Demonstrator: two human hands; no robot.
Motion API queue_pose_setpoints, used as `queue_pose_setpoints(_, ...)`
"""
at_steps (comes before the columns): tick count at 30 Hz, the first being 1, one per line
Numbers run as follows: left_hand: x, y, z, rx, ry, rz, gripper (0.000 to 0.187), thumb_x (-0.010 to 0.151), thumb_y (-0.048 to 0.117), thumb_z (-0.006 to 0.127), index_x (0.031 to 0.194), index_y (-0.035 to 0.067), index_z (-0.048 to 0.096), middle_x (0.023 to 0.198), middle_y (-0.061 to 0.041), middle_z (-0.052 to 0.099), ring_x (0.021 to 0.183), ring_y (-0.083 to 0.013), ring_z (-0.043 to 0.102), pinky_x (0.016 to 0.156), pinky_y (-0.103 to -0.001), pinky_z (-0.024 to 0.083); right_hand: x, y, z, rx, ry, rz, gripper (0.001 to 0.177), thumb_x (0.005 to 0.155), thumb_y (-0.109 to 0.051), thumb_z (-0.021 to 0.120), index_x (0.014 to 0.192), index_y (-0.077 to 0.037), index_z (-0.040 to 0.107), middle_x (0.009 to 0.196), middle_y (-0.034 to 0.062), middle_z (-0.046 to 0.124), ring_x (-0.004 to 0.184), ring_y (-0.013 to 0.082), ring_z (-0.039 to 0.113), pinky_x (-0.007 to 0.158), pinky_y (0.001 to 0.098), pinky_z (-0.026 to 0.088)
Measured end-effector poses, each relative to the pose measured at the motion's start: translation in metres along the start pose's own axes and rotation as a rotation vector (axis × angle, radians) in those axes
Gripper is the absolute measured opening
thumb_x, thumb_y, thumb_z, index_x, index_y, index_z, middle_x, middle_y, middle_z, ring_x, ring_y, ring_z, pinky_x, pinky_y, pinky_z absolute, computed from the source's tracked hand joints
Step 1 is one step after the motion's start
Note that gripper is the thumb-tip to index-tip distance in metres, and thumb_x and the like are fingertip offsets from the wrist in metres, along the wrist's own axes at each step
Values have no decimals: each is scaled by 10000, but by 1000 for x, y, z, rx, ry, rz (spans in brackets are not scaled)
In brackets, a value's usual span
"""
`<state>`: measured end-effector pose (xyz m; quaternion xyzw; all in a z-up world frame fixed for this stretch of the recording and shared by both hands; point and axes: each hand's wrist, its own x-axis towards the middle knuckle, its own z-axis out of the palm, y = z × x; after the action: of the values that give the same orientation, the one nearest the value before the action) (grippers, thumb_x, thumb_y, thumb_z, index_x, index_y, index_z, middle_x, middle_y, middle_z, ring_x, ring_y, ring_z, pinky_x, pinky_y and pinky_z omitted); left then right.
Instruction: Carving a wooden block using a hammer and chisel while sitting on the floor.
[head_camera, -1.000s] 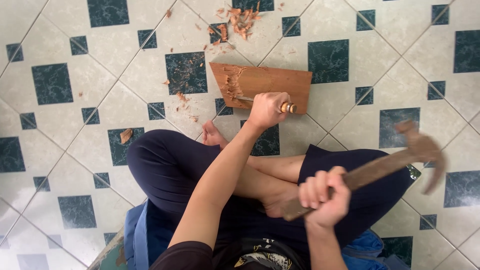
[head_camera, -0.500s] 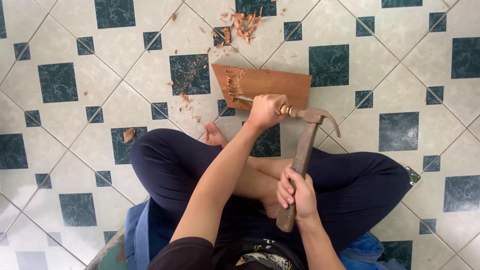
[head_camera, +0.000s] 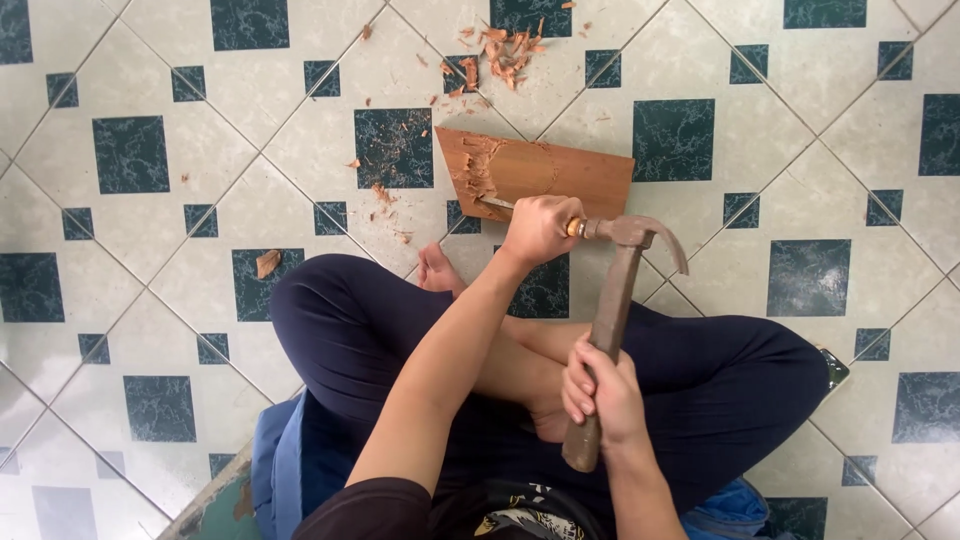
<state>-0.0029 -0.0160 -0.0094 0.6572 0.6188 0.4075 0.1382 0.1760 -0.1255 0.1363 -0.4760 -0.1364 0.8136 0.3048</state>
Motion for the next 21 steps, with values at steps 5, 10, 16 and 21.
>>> queue_pose_setpoints(5, 5, 5, -7, -63, 46, -33, 157, 660, 93, 726, 680, 134, 576, 584, 11, 585, 482, -213, 508, 499, -343, 391, -14, -27, -5, 90, -34, -283, 95, 970, -69, 435, 998, -89, 524, 535, -23, 386, 367, 69, 310, 304, 233, 277)
queue_pose_setpoints(10, 4, 6, -5, -39, 39, -35, 155, 662, 91, 721, 684, 123, 570, 568, 1, 572, 472, -220, 503, 480, -350, 372, -3, -3, -15, 229, -31, -334, 112, 984, -91, 431, 959, -133, 531, 548, -41, 374, 381, 66, 293, 326, 237, 276)
queue_pose_setpoints(16, 2, 1, -9, -26, 21, -27, 165, 643, 86, 734, 713, 130, 591, 600, 5, 603, 505, -231, 543, 500, -357, 391, -4, -6, -19, 102, -64, -109, 134, 996, -39, 465, 1119, -30, 516, 552, -16, 418, 359, 58, 354, 283, 231, 279)
queue_pose_setpoints(21, 7, 0, -6, -24, 33, -33, 164, 640, 78, 735, 689, 126, 586, 577, 4, 585, 484, -225, 513, 491, -347, 378, -11, -30, -2, 185, -7, -604, 137, 1025, -135, 407, 910, -142, 482, 573, -28, 365, 419, 68, 309, 364, 233, 291)
